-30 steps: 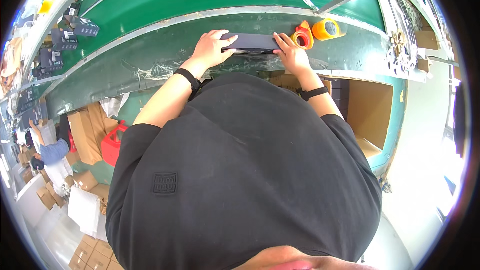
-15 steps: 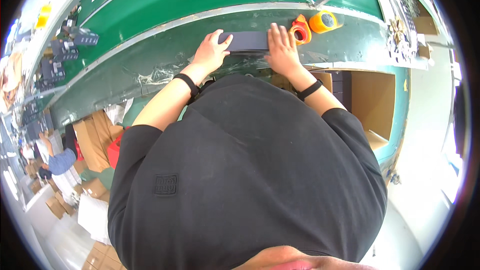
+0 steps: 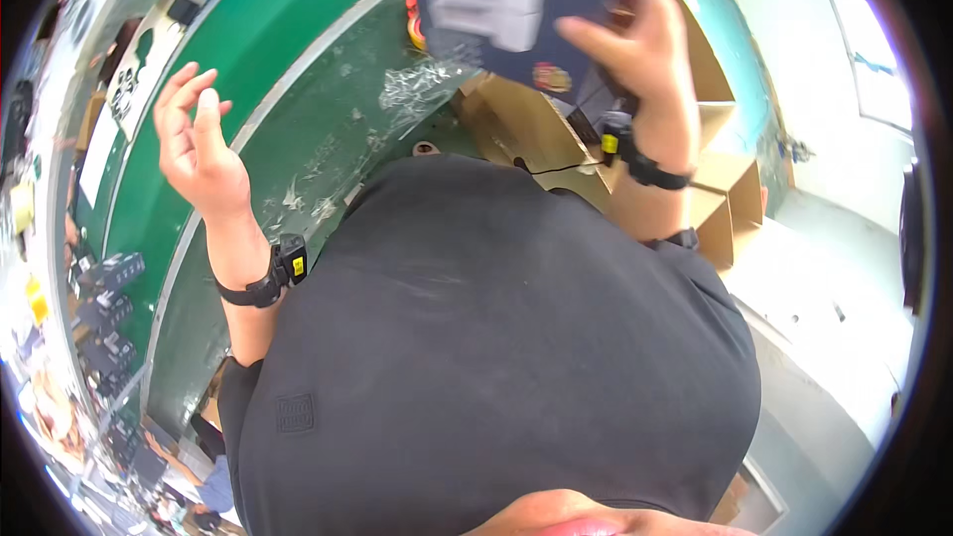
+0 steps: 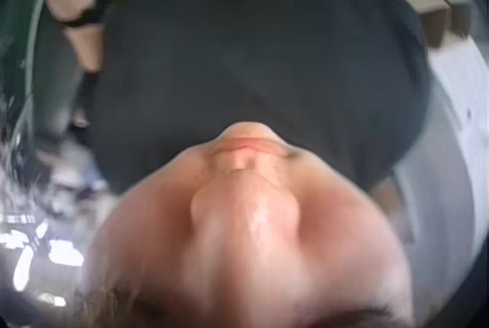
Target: Packing product boxes from a conveyor belt into a larger cardboard shipping box.
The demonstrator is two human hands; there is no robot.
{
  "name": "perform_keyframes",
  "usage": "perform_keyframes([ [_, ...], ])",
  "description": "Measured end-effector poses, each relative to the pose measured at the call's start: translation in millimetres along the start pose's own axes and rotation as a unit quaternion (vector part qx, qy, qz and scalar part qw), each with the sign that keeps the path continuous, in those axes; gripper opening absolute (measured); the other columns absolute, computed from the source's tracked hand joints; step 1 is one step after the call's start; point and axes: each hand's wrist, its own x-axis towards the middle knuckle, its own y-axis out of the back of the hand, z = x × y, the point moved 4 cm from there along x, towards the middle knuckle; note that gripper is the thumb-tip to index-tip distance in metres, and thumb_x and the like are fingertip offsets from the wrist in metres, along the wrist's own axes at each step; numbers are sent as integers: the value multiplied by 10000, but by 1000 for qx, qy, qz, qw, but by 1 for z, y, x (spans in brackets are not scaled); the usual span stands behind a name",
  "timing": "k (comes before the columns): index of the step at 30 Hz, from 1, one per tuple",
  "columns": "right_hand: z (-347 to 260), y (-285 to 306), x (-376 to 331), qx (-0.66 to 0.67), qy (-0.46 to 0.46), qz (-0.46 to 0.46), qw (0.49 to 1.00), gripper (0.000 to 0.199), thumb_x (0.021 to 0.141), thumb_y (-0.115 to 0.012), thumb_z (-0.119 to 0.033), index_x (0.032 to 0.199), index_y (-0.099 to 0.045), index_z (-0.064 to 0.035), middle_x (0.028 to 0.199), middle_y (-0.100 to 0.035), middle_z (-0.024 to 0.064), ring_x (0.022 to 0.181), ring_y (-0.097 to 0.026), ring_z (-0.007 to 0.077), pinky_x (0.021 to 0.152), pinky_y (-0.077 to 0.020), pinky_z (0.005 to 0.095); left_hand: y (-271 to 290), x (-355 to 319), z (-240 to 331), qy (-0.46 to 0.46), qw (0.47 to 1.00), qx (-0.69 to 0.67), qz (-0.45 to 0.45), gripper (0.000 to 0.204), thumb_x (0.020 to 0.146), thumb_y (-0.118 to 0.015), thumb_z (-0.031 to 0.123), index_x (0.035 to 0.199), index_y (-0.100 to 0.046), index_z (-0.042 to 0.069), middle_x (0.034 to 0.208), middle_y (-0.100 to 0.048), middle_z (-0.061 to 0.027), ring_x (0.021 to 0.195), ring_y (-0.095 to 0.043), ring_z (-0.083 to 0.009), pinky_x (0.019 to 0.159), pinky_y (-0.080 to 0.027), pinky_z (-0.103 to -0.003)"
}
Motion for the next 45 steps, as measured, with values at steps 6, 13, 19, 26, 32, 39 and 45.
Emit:
perform_keyframes([
  [6, 81, 119, -25, -315, -435, -12, 843, 685, 762, -854, -531, 1102, -758, 55, 937, -780, 172, 802, -760, 282, 778, -608, 392, -100, -72, -34, 126, 830, 80, -537, 410, 1070, -639, 296, 1368, -658, 15, 1271, -709, -131, 1138, -691, -241, 950, -553, -359],
  [13, 320, 67, -116, -378, -534, -149, 741, 720, 783, -812, -587, 1109, -781, 55, 1153, -767, 249, 1104, -757, 314, 982, -583, 402, -124, -85, -42, 184, 796, 130, -562, 548, 1035, -677, 415, 1434, -630, 43, 1358, -696, -200, 1251, -668, -328, 1051, -519, -399],
  [19, 411, 6, -166, -236, -630, -188, 716, 650, 859, -816, -480, 1176, -740, 82, 1105, -771, 204, 829, -781, 368, 695, -636, 453, -89, -81, -52, 188, 817, 232, -494, 577, 1050, -599, 491, 1386, -653, 25, 1396, -668, -199, 1300, -629, -369, 1091, -494, -423],
  [26, 492, -31, -228, -40, -706, -50, 706, 663, 899, -777, -472, 1332, -688, 21, 1341, -699, 168, 1172, -700, 370, 846, -631, 526, -70, -121, -53, 371, 793, 50, -480, 470, 1058, -671, 325, 1424, -625, 34, 1309, -719, -156, 1191, -684, -241, 1046, -522, -378],
  [32, 526, -76, -252, -109, -737, -67, 663, 664, 921, -780, -436, 1405, -636, -4, 1381, -685, 160, 1212, -669, 341, 997, -546, 567, -21, -143, -102, 507, 774, -194, -325, 487, 1117, -518, 440, 1414, -645, 75, 1315, -724, -109, 1145, -702, -206, 965, -542, -356],
  [39, 618, -118, -290, -289, -307, -493, 761, 493, 871, -776, -351, 1261, -749, -50, 1328, -714, 192, 1116, -736, 379, 919, -604, 445, 204, -309, -257, 288, 666, 428, -539, 364, 1009, -607, 324, 1009, -737, -16, 1005, -736, -269, 993, -711, -455, 840, -560, -518],
  [45, 606, -127, -266, -387, -189, -567, 702, 310, 892, -686, -201, 1165, -807, -119, 1292, -737, 170, 1162, -721, 366, 950, -594, 463, 277, -372, -274, 315, 680, 389, -536, 347, 1014, -602, 320, 989, -744, 4, 990, -738, -259, 921, -718, -443, 792, -550, -517],
])
